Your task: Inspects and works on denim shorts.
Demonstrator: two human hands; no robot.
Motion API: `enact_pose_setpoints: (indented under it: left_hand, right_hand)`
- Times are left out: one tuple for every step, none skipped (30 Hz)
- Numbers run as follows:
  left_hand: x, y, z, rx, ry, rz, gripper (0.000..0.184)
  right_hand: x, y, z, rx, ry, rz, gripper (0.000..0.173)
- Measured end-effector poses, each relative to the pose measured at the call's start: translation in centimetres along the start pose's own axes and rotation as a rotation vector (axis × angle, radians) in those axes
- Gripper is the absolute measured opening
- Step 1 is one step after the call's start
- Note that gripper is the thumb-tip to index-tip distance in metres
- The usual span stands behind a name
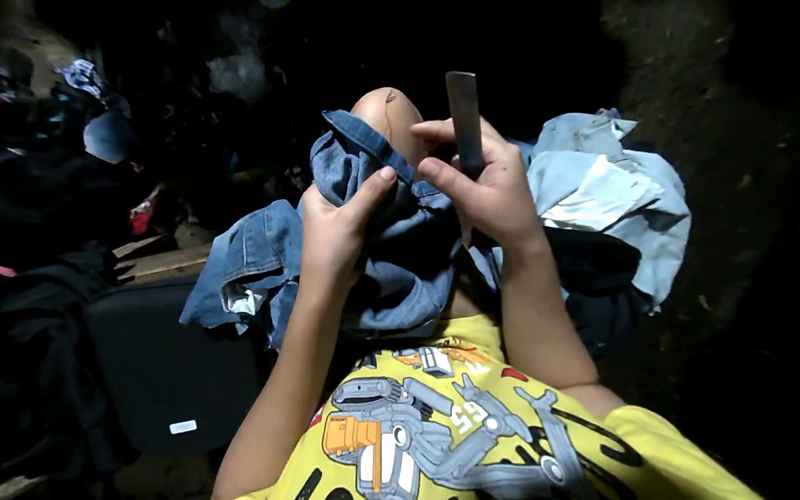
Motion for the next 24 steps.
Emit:
enact_pose_setpoints:
  left_hand:
    - [0.1, 0.0, 0.0, 0.002, 0.006, 0.005, 0.012]
    - [0.2, 0.0, 0.0, 0.000, 0.011, 0.006, 0.013]
    - [0.2, 0.1, 0.0, 0.005, 0.023, 0.002, 0.014]
    - [0.2, 0.2, 0.0, 0.009, 0.041, -0.005, 0.015]
    - [0.3, 0.1, 0.0, 0.006, 0.056, -0.013, 0.015]
    - [0.5, 0.1, -0.1, 0.002, 0.068, -0.015, 0.015]
    - [0.5, 0.0, 0.0, -0.004, 0.077, -0.009, 0.016]
    - [0.5, -0.1, 0.0, -0.008, 0.077, 0.003, 0.015]
    - [0.6, -0.2, 0.0, -0.016, 0.068, 0.021, 0.014]
    - [0.8, -0.3, 0.0, -0.023, 0.056, 0.041, 0.013]
    - [0.8, -0.3, 0.0, -0.020, 0.052, 0.061, 0.013]
    - [0.7, -0.3, -0.1, -0.014, 0.054, 0.079, 0.013]
    - [0.6, -0.4, -0.2, -0.010, 0.057, 0.097, 0.013]
    - [0.5, -0.4, -0.3, 0.001, 0.062, 0.112, 0.013]
    - [0.4, -0.4, -0.4, 0.017, 0.068, 0.124, 0.012]
    - [0.4, -0.3, -0.4, 0.033, 0.073, 0.131, 0.011]
    - [0.5, -0.2, -0.4, 0.057, 0.076, 0.132, 0.008]
    - [0.5, -0.1, -0.4, 0.083, 0.079, 0.126, 0.003]
    - [0.5, 0.1, -0.4, 0.108, 0.079, 0.112, 0.005]
    - [0.6, 0.2, -0.4, 0.127, 0.071, 0.104, 0.009]
    - [0.7, 0.3, -0.6, 0.150, 0.062, 0.099, 0.014]
    - [0.8, 0.3, -0.7, 0.162, 0.060, 0.096, 0.016]
    - [0.9, 0.3, -0.7, 0.169, 0.068, 0.104, 0.015]
    - [1.1, 0.3, -0.8, 0.173, 0.077, 0.126, 0.013]
  right_hand:
    - [0.2, 0.0, 0.2, -0.023, 0.020, -0.051, 0.034]
    - [0.4, 0.1, 0.1, -0.045, 0.038, -0.101, 0.034]
    - [0.6, 0.3, -0.2, -0.075, 0.052, -0.136, 0.033]
    - [0.6, 0.7, -0.4, -0.111, 0.042, -0.150, 0.030]
    - [0.6, 1.1, -0.5, -0.145, 0.023, -0.156, 0.024]
    - [0.6, 1.4, -0.4, -0.167, 0.013, -0.162, 0.019]
    - [0.4, 1.5, -0.3, -0.167, 0.011, -0.169, 0.015]
    - [0.2, 1.4, -0.1, -0.145, 0.015, -0.162, 0.012]
    - [0.1, 1.2, 0.1, -0.093, 0.024, -0.130, 0.013]
    - [0.1, 0.9, 0.2, -0.015, 0.037, -0.080, 0.016]
    - [0.0, 0.4, 0.3, 0.062, 0.051, -0.033, 0.020]
    - [0.1, 0.0, 0.3, 0.128, 0.057, 0.002, 0.027]
    - [0.4, -0.3, -0.1, 0.175, 0.061, 0.021, 0.040]
    - [1.0, -0.5, -0.8, 0.208, 0.056, 0.022, 0.053]
    - [1.8, -0.5, -1.6, 0.213, 0.063, -0.002, 0.058]
    - [2.6, -0.3, -2.4, 0.211, 0.061, -0.024, 0.057]
    - [3.3, 0.1, -2.9, 0.207, 0.062, -0.032, 0.052]
    - [3.9, 0.6, -3.2, 0.222, 0.070, -0.045, 0.048]
    - [4.3, 1.2, -3.3, 0.259, 0.066, -0.051, 0.046]
    - [4.6, 1.7, -3.2, 0.306, 0.056, -0.050, 0.047]
    - [4.9, 2.2, -3.1, 0.340, 0.055, -0.050, 0.049]
    - [5.0, 2.6, -2.9, 0.360, 0.066, -0.052, 0.051]
    - [5.1, 2.8, -2.8, 0.368, 0.076, -0.050, 0.053]
    - [5.1, 3.0, -2.7, 0.370, 0.078, -0.040, 0.053]
Point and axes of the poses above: each hand's wrist, its own x-axis away from the middle knuckle, its own y-axis out of the palm, z = x × y, the point moved 6 cm from there along -x, towards the middle knuckle, and after that the axes turned 1 degree about -x, right-handed, at the moved point
